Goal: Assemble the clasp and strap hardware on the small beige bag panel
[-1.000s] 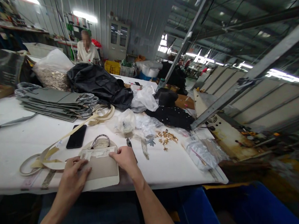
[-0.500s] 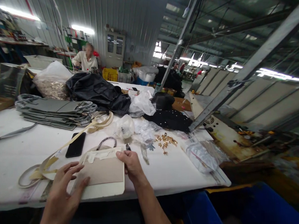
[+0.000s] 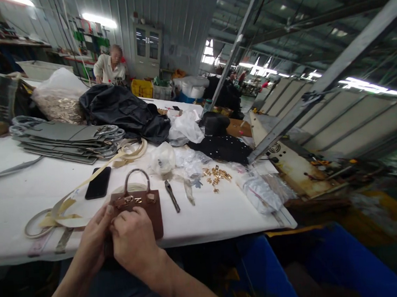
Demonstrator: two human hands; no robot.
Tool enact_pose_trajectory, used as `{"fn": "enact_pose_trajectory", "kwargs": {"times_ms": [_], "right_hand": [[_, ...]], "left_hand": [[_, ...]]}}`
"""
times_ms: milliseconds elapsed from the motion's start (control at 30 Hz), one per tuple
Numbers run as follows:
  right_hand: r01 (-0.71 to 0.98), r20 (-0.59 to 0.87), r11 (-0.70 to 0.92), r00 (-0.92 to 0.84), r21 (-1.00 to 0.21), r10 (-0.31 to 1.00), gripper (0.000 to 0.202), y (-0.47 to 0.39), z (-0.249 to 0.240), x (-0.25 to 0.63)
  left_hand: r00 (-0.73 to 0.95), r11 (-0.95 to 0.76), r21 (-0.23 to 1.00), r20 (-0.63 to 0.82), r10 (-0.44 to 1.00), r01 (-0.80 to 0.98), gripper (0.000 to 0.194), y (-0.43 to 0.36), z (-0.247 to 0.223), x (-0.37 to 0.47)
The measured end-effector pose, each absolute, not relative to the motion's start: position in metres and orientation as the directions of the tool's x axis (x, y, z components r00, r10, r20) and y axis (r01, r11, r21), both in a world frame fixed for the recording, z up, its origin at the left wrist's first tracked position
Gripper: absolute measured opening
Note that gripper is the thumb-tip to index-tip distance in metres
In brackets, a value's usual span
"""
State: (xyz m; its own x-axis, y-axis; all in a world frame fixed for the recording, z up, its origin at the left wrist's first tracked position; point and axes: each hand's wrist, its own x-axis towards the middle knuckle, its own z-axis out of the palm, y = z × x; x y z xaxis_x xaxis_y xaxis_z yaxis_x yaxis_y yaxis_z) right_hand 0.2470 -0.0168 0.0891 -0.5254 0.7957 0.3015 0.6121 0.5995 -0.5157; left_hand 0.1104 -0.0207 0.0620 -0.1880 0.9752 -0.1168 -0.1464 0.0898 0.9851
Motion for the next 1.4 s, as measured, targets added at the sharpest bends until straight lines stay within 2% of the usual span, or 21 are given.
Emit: {"fn": "enact_pose_trajectory", "kwargs": {"times_ms": [67, 100, 200, 267, 333, 400, 500, 633, 767, 833, 867, 933, 1033, 1133, 1233, 1300, 1400], "right_hand": [[0.530, 0.295, 0.626, -0.579, -0.573, 0.760, 0.010, -0.020, 0.056, 0.247], [0.484, 0.303, 0.638, -0.600, -0.599, 0.740, 0.016, -0.022, 0.046, 0.249], [0.344, 0.348, 0.666, -0.646, -0.661, 0.679, 0.033, -0.025, 0.034, 0.261], [0.288, 0.372, 0.671, -0.654, -0.684, 0.659, 0.029, -0.023, 0.033, 0.269], [0.325, 0.387, 0.650, -0.594, -0.687, 0.706, 0.020, -0.018, 0.031, 0.278], [0.443, 0.383, 0.587, -0.468, -0.678, 0.796, 0.017, -0.012, 0.026, 0.286], [0.563, 0.351, 0.489, -0.341, -0.666, 0.872, 0.026, -0.005, 0.019, 0.297], [0.581, 0.318, 0.483, -0.367, -0.655, 0.874, 0.035, -0.001, 0.018, 0.300], [0.606, 0.301, 0.491, -0.393, -0.625, 0.869, 0.036, -0.002, 0.022, 0.294], [0.615, 0.302, 0.491, -0.391, -0.617, 0.869, 0.035, -0.002, 0.021, 0.293], [0.616, 0.303, 0.492, -0.391, -0.615, 0.869, 0.035, -0.003, 0.020, 0.293], [0.609, 0.311, 0.502, -0.398, -0.614, 0.863, 0.037, -0.003, 0.017, 0.294], [0.578, 0.361, 0.538, -0.400, -0.614, 0.842, 0.031, -0.006, 0.014, 0.295], [0.530, 0.425, 0.583, -0.400, -0.615, 0.812, 0.022, -0.011, 0.017, 0.292], [0.470, 0.463, 0.632, -0.432, -0.616, 0.774, 0.019, -0.018, 0.023, 0.282], [0.440, 0.476, 0.654, -0.455, -0.615, 0.753, 0.019, -0.022, 0.027, 0.274], [0.410, 0.471, 0.666, -0.483, -0.623, 0.738, 0.018, -0.028, 0.032, 0.266]], "left_hand": [[-0.219, 0.161, 0.971, -0.198, 0.955, -0.175, 0.090, -0.020, 0.039, 0.096], [-0.252, 0.183, 0.971, -0.218, 0.943, -0.154, 0.089, -0.020, 0.031, 0.089], [-0.345, 0.224, 0.973, -0.190, 0.919, 0.062, 0.088, -0.017, 0.019, 0.074], [-0.348, 0.231, 0.944, -0.140, 0.927, 0.235, 0.086, -0.011, 0.018, 0.068], [-0.347, 0.257, 0.897, -0.127, 0.929, 0.359, 0.088, -0.005, 0.019, 0.062], [-0.363, 0.312, 0.841, -0.150, 0.920, 0.443, 0.095, -0.002, 0.020, 0.057], [-0.365, 0.346, 0.755, -0.151, 0.919, 0.557, 0.093, -0.001, 0.020, 0.051], [-0.349, 0.343, 0.645, -0.125, 0.929, 0.683, 0.080, -0.005, 0.020, 0.054], [-0.407, 0.392, 0.386, -0.045, 0.912, 0.835, 0.086, -0.018, 0.023, 0.061], [-0.427, 0.407, 0.295, 0.004, 0.904, 0.864, 0.089, -0.029, 0.025, 0.057], [-0.428, 0.406, 0.290, 0.016, 0.904, 0.867, 0.087, -0.035, 0.025, 0.052], [-0.413, 0.371, 0.356, 0.047, 0.910, 0.858, 0.076, -0.046, 0.024, 0.036], [-0.363, 0.229, 0.461, 0.226, 0.904, 0.858, 0.049, -0.059, 0.024, 0.002], [-0.230, 0.049, 0.397, 0.422, 0.877, 0.916, 0.031, -0.059, 0.033, -0.033], [-0.083, -0.108, 0.358, 0.479, 0.874, 0.927, 0.029, -0.052, 0.048, -0.057], [-0.133, -0.123, 0.442, 0.504, 0.854, 0.889, 0.028, -0.050, 0.057, -0.066], [-0.352, -0.023, 0.624, 0.470, 0.809, 0.781, 0.023, -0.059, 0.063, -0.073]]}}
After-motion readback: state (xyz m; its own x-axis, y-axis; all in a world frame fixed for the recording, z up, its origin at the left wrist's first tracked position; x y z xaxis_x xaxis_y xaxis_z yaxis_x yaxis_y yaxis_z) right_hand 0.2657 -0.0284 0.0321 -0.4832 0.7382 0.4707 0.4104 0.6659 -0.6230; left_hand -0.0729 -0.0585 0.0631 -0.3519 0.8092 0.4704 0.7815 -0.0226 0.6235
